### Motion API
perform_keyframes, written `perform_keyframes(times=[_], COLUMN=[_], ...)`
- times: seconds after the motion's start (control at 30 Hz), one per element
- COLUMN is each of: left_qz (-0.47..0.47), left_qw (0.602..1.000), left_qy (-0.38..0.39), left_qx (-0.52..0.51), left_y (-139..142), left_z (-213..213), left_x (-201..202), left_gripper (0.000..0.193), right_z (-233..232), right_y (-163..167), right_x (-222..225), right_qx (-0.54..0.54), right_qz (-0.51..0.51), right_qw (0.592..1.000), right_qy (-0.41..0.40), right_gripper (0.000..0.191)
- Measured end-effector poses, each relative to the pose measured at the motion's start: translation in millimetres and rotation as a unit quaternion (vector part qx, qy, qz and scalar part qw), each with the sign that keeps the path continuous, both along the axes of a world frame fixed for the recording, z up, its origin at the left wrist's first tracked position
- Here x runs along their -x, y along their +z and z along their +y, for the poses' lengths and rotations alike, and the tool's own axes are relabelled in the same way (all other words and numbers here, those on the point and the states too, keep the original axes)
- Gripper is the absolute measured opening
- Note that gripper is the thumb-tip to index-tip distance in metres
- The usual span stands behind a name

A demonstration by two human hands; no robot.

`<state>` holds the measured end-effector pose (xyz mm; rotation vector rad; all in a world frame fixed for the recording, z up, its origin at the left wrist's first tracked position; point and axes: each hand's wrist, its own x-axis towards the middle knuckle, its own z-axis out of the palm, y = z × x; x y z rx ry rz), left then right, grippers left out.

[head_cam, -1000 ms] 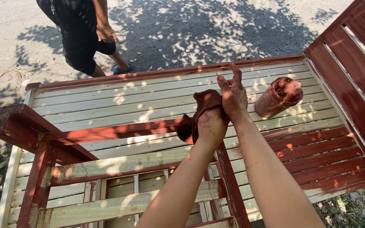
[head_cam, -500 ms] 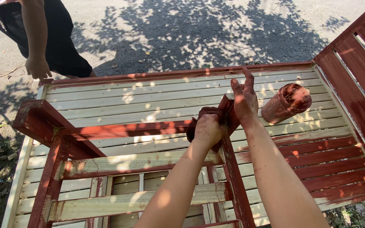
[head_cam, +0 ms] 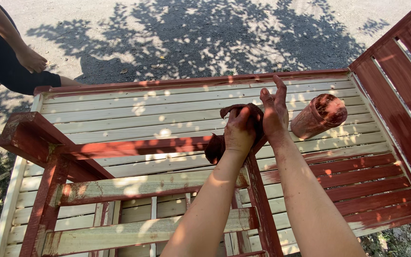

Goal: The person applies red wood stain to the slats of a wooden bench using a cloth, wiping the stain across the bare planks and working section by section. They occasionally reposition the bench and dip the cloth into a stain container while continuing to coat the wood.

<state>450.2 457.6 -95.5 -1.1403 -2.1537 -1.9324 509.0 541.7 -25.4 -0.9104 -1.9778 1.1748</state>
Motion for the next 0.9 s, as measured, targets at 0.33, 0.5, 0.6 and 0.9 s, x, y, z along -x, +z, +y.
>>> perform_keyframes(times=[0.33,0.5,0.6,0.9], left_qz=[-0.006,0.067,0.044,0.011], left_qw=[0.993,0.987,0.992,0.992], left_qy=[-0.025,-0.107,-0.109,-0.127], left_qx=[0.111,0.098,0.039,0.014], left_y=[-25,-16,-4,1], left_z=[-30,-54,-54,-34], left_x=[-2,-17,-24,-33], left_gripper=[0.025,0.034,0.039,0.020], right_z=[7,7,4,2], right_y=[-11,-11,-9,-7], right_x=[1,-1,-2,-4], right_qx=[0.008,-0.042,-0.028,-0.032], right_qz=[-0.001,0.018,-0.001,0.000], right_qw=[1.000,0.999,1.000,0.999], right_qy=[-0.003,0.015,0.002,0.008], right_gripper=[0.083,0.080,0.081,0.080])
